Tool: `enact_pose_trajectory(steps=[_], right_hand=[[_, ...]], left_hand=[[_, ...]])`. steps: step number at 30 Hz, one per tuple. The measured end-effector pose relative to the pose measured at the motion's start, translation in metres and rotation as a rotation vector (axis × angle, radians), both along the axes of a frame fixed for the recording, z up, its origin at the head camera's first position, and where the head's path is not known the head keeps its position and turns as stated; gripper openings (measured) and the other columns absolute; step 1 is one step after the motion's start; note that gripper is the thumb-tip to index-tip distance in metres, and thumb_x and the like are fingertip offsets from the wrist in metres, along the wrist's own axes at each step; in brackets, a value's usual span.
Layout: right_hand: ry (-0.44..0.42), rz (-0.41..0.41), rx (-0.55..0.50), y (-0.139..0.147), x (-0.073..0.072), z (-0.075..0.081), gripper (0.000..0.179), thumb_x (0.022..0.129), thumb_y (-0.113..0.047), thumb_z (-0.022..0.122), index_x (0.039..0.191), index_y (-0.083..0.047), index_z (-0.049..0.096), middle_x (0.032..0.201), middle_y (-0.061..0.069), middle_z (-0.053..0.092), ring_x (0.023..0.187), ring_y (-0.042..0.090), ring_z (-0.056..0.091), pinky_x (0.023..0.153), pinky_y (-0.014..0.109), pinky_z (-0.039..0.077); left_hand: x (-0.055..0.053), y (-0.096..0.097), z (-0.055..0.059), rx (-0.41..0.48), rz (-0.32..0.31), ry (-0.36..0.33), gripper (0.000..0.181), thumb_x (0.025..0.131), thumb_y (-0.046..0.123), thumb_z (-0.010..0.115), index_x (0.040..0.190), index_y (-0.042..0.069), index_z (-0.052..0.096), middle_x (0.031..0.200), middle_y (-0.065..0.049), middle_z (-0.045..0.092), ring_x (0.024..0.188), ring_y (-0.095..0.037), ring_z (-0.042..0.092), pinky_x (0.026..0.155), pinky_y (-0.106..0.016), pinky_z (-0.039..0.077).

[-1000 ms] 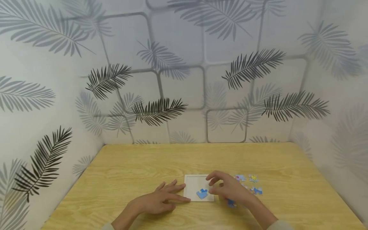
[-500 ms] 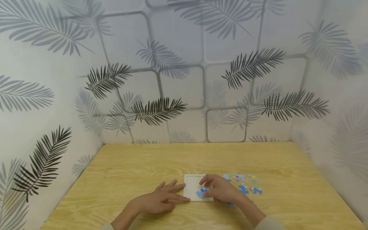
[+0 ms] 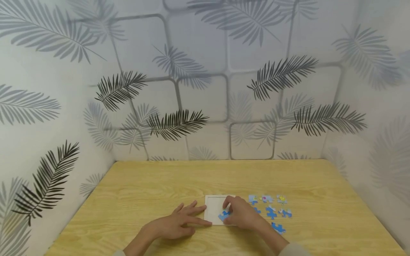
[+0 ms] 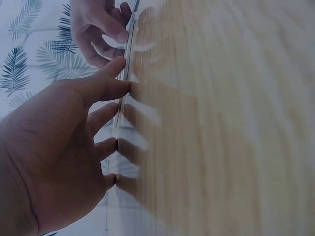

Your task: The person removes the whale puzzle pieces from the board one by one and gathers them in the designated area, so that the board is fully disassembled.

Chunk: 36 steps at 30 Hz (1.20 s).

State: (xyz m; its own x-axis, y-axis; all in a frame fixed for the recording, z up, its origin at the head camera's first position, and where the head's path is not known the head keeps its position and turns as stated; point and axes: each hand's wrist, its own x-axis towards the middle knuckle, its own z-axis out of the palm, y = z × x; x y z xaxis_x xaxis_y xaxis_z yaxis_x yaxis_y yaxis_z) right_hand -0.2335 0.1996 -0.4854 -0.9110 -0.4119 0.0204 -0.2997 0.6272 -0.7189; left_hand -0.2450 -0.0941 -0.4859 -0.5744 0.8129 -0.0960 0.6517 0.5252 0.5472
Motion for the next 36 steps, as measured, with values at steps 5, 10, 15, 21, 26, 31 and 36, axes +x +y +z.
enact_pose_trajectory(steps=[5,10,15,21,26,31,36], right_hand=[[-0.021,-0.032,0.008,-0.004,0.002,0.0,0.037,0.079,-0.005,0.089,0.107,-0.007,0.064,0.105,0.014,0.06,0.094,0.027,0.057,0.076,0.044,0.053],[-0.017,0.009,-0.044,-0.002,0.002,0.0,0.038,0.08,-0.003,0.087,0.104,-0.014,0.06,0.103,0.014,0.062,0.088,0.024,0.057,0.067,0.036,0.049],[-0.028,0.075,-0.113,0.002,0.001,0.001,0.031,0.089,-0.002,0.077,0.115,-0.013,0.065,0.093,0.009,0.066,0.077,0.02,0.059,0.061,0.031,0.051],[-0.036,0.012,-0.201,0.012,0.0,0.001,0.021,0.101,-0.008,0.062,0.12,-0.012,0.069,0.101,0.011,0.063,0.072,0.017,0.055,0.057,0.026,0.049],[-0.083,-0.003,-0.301,0.025,-0.001,0.002,0.02,0.105,-0.008,0.058,0.122,-0.004,0.067,0.105,0.017,0.062,0.053,0.007,0.045,0.047,0.018,0.042],[-0.114,-0.016,-0.33,0.04,0.003,0.005,0.026,0.104,-0.013,0.064,0.128,-0.003,0.063,0.105,0.018,0.065,0.047,0.004,0.039,0.044,0.017,0.039],[-0.106,-0.026,-0.359,0.062,0.006,0.01,0.028,0.1,-0.014,0.069,0.125,-0.002,0.063,0.101,0.019,0.066,0.045,0.001,0.035,0.042,0.015,0.034]], left_hand=[[0.002,0.0,0.001,0.007,-0.004,-0.014,0.048,0.105,0.02,0.052,0.147,0.044,0.058,0.172,0.0,0.025,0.159,-0.043,0.007,0.121,-0.074,0.002],[0.002,0.0,0.002,0.006,-0.008,-0.015,0.048,0.106,0.02,0.052,0.147,0.043,0.057,0.172,-0.001,0.024,0.159,-0.043,0.007,0.121,-0.074,0.002],[0.001,-0.001,0.001,0.001,-0.009,-0.007,0.049,0.106,0.02,0.052,0.148,0.044,0.056,0.173,0.0,0.024,0.159,-0.042,0.006,0.121,-0.073,0.001],[-0.001,0.0,-0.001,-0.006,-0.006,-0.011,0.048,0.106,0.022,0.052,0.148,0.046,0.056,0.173,0.0,0.023,0.159,-0.042,0.005,0.121,-0.073,0.001],[0.0,-0.001,-0.001,-0.011,0.001,-0.011,0.048,0.106,0.022,0.051,0.147,0.046,0.057,0.173,0.0,0.023,0.159,-0.042,0.006,0.121,-0.073,0.001],[0.0,-0.001,0.0,-0.009,-0.001,-0.012,0.048,0.106,0.021,0.051,0.147,0.045,0.057,0.173,-0.001,0.023,0.159,-0.042,0.007,0.121,-0.073,0.001],[0.002,0.0,0.002,-0.005,-0.005,-0.007,0.048,0.106,0.021,0.051,0.147,0.044,0.057,0.172,-0.001,0.024,0.159,-0.042,0.007,0.121,-0.072,0.001]])
